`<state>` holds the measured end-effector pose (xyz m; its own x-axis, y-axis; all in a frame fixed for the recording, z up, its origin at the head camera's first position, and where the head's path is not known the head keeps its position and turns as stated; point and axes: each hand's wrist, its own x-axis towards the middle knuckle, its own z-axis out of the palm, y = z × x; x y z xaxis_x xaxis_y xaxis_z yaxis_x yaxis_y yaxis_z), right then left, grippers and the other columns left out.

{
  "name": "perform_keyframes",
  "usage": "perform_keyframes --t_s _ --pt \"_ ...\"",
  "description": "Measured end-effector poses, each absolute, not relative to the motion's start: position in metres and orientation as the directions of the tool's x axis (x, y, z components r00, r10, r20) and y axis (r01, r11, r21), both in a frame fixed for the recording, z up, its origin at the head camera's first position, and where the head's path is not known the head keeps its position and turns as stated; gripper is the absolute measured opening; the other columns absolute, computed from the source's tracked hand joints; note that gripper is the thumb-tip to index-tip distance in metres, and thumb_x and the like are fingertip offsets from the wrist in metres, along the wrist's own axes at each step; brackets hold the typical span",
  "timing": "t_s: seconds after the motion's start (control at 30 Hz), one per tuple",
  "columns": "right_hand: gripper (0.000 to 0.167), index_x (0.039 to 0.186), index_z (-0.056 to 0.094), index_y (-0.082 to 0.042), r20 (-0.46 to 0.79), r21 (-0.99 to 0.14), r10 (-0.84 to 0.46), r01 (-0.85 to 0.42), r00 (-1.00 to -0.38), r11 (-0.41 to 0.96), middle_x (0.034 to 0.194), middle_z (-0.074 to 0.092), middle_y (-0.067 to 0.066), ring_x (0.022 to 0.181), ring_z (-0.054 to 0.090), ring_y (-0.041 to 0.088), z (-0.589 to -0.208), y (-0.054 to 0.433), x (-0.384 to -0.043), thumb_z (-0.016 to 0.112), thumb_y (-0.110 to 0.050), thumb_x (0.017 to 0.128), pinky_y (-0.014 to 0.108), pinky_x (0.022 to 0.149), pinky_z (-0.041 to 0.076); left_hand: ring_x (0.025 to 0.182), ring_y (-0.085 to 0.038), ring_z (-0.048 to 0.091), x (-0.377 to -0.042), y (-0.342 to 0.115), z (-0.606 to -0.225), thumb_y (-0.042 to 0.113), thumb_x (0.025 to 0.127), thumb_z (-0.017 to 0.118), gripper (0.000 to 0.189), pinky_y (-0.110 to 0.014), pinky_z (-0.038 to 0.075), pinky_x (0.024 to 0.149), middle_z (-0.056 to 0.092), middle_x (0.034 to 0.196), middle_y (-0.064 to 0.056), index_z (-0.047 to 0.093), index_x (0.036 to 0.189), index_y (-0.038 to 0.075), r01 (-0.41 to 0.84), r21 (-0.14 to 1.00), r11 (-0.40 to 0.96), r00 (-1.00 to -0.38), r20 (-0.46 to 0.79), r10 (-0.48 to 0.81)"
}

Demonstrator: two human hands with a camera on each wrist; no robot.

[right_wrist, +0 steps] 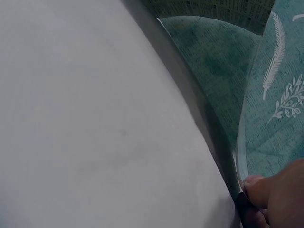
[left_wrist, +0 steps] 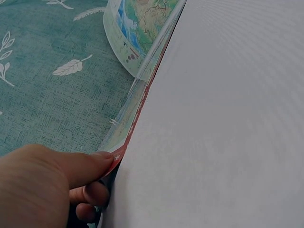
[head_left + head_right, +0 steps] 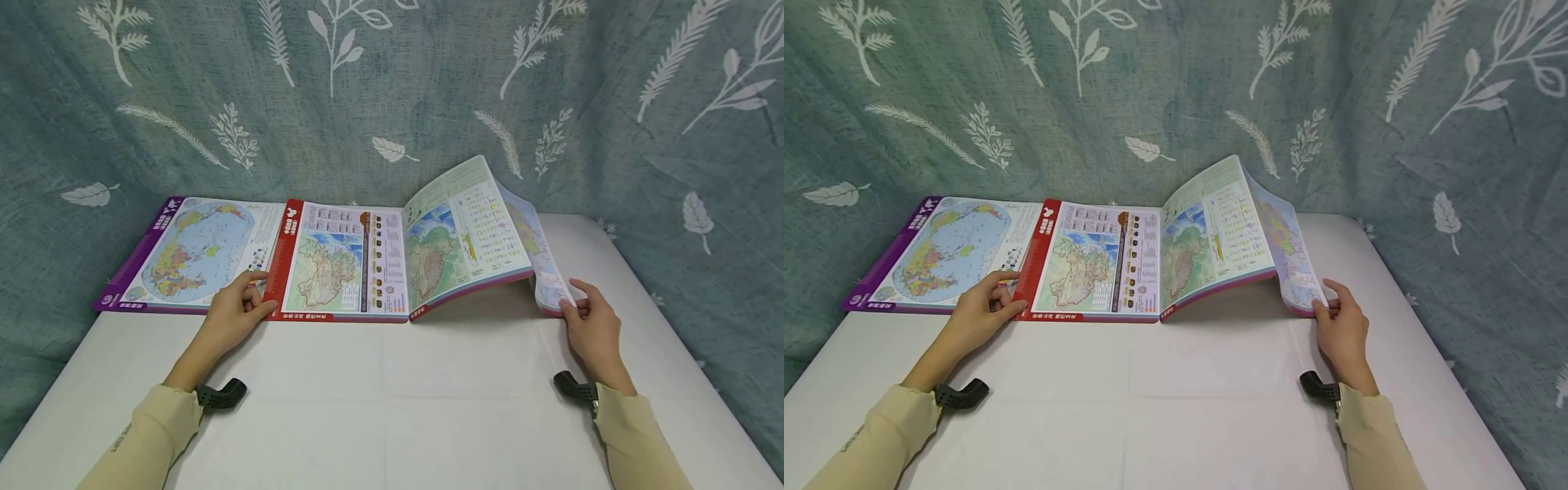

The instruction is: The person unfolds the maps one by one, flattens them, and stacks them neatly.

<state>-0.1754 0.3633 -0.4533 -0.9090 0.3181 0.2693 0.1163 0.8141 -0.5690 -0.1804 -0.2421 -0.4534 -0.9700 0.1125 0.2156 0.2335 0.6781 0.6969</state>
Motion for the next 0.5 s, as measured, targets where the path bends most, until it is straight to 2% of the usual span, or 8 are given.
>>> perform_keyframes --t_s 0.13,0.2,0.27,0.37,0.43,0.5 --pt "0.049 0.153 0.053 -0.009 0.261 -0.573 0.342 0.140 -0.903 0.807 0.113 0.068 0.027 0.095 0.064 0.030 -0.455 0.371 -0.176 0.063 -0.015 0.105 0.031 0.076 0.042 0.062 -0.013 0.044 -0.180 -0.242 -0.455 0.008 0.095 0.078 0.053 -0.026 0.035 0.061 0.055 0.070 -0.002 0.054 0.140 -0.002 0.245 0.694 0.677 -0.967 0.229 0.115" --pt "0.049 0.153 0.053 -0.010 0.261 -0.574 0.355 0.152 -0.898 0.805 0.115 0.069 0.027 0.091 0.064 0.020 -0.456 0.375 -0.175 0.063 -0.017 0.105 0.028 0.077 0.042 0.062 -0.012 0.044 -0.181 -0.242 -0.455 0.008 0.094 0.078 0.053 -0.026 0.035 0.061 0.055 0.069 -0.002 0.054 0.140 -0.002 0.251 0.694 0.675 -0.965 0.234 0.118" --pt "0.048 0.151 0.056 -0.010 0.273 -0.587 0.376 0.156 -0.886 0.795 0.115 0.071 0.027 0.084 0.060 0.003 -0.456 0.379 -0.175 0.064 -0.016 0.105 0.026 0.077 0.041 0.062 -0.012 0.044 -0.181 -0.242 -0.456 0.008 0.095 0.078 0.053 -0.026 0.035 0.061 0.055 0.069 -0.002 0.054 0.141 -0.002 0.253 0.694 0.675 -0.965 0.235 0.120" --pt "0.045 0.149 0.058 -0.009 0.283 -0.615 0.413 0.167 -0.865 0.771 0.116 0.073 0.026 0.074 0.045 -0.019 -0.457 0.385 -0.174 0.064 -0.016 0.104 0.022 0.076 0.040 0.062 -0.012 0.045 -0.181 -0.242 -0.458 0.008 0.095 0.078 0.053 -0.026 0.035 0.061 0.055 0.070 -0.002 0.054 0.141 -0.002 0.253 0.694 0.674 -0.965 0.235 0.120" --pt "0.044 0.148 0.058 -0.008 0.284 -0.636 0.442 0.178 -0.851 0.751 0.117 0.074 0.025 0.071 0.040 -0.024 -0.457 0.388 -0.174 0.062 -0.015 0.104 0.020 0.076 0.039 0.063 -0.012 0.045 -0.181 -0.243 -0.459 0.008 0.095 0.078 0.053 -0.026 0.035 0.061 0.055 0.070 -0.002 0.054 0.141 -0.002 0.253 0.693 0.675 -0.964 0.236 0.119" --pt "0.044 0.149 0.057 -0.008 0.268 -0.646 0.469 0.204 -0.842 0.736 0.120 0.074 0.024 0.072 0.041 -0.023 -0.458 0.392 -0.174 0.060 -0.016 0.106 0.018 0.075 0.039 0.063 -0.012 0.045 -0.181 -0.243 -0.460 0.008 0.095 0.078 0.052 -0.026 0.036 0.062 0.055 0.070 -0.002 0.054 0.140 -0.001 0.256 0.692 0.675 -0.964 0.240 0.119"
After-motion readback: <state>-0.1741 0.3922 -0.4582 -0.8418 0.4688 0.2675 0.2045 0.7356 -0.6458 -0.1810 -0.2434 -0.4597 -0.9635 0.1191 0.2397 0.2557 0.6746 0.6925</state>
